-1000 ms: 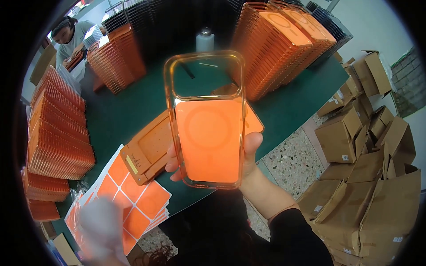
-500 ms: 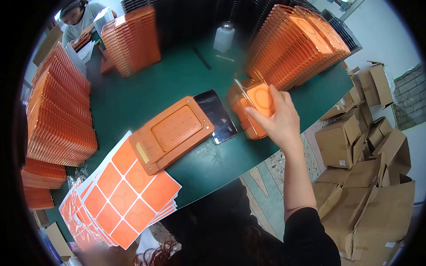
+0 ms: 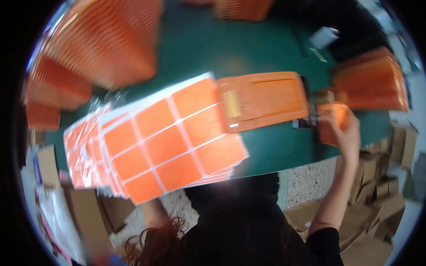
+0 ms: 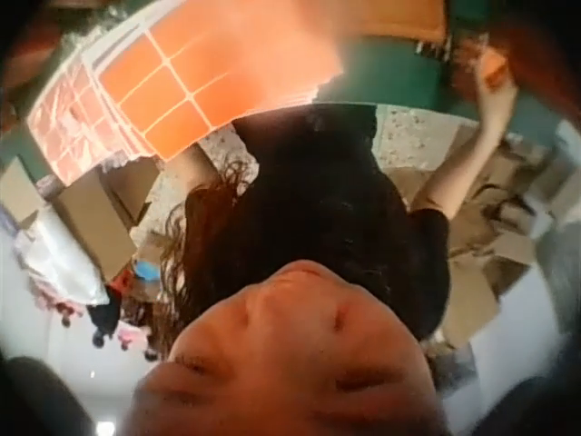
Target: Assemble parts of protective phone cases.
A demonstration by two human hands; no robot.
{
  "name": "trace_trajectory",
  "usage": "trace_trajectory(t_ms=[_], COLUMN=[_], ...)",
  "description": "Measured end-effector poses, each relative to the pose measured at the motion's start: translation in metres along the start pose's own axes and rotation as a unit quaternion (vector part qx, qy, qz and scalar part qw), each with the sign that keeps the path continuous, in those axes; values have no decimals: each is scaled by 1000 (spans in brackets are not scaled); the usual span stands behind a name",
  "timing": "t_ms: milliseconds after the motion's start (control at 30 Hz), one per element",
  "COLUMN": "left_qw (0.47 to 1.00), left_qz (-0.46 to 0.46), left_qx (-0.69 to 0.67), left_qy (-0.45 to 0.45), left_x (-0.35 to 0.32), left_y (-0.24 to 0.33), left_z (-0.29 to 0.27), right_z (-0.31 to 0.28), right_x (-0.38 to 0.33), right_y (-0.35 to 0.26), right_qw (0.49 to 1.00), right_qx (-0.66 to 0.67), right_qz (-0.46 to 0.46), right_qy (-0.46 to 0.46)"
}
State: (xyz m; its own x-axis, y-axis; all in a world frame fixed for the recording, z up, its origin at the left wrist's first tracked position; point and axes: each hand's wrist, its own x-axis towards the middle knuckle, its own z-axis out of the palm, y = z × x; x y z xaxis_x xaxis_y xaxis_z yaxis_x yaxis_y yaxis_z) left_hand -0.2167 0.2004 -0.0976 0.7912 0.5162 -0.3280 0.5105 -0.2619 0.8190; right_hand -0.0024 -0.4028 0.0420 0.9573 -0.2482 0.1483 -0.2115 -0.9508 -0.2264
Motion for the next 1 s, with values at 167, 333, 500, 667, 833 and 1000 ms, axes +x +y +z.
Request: trace_trajectory(t_ms=[167, 333, 500, 667, 833, 1000], left_qw=[995, 990, 990, 973, 919, 936], left_qz=[-86, -124, -111, -32, -16, -53], left_qx=[-4, -39, -79, -170, -335, -299], left_qy=[56, 50, -21, -154, -206, -179], left_x=[-39, -59, -49, -69, -97, -102], left_y=[-46, -69, -71, -14, 75, 83], left_z=[-23, -3, 43, 84, 115, 121], right_z=[-2, -8, 47, 61, 65, 65], right_x=[1, -77, -134, -143, -155, -159], right_y=[-26, -150, -247, -243, -230, -220], right_qw=[993, 906, 802, 835, 807, 806], right_qx=[-42, 190, 161, 119, 154, 171], right_qz=[-93, -377, -534, -505, -535, -532], right_qy=[64, 13, -212, -185, -196, -197])
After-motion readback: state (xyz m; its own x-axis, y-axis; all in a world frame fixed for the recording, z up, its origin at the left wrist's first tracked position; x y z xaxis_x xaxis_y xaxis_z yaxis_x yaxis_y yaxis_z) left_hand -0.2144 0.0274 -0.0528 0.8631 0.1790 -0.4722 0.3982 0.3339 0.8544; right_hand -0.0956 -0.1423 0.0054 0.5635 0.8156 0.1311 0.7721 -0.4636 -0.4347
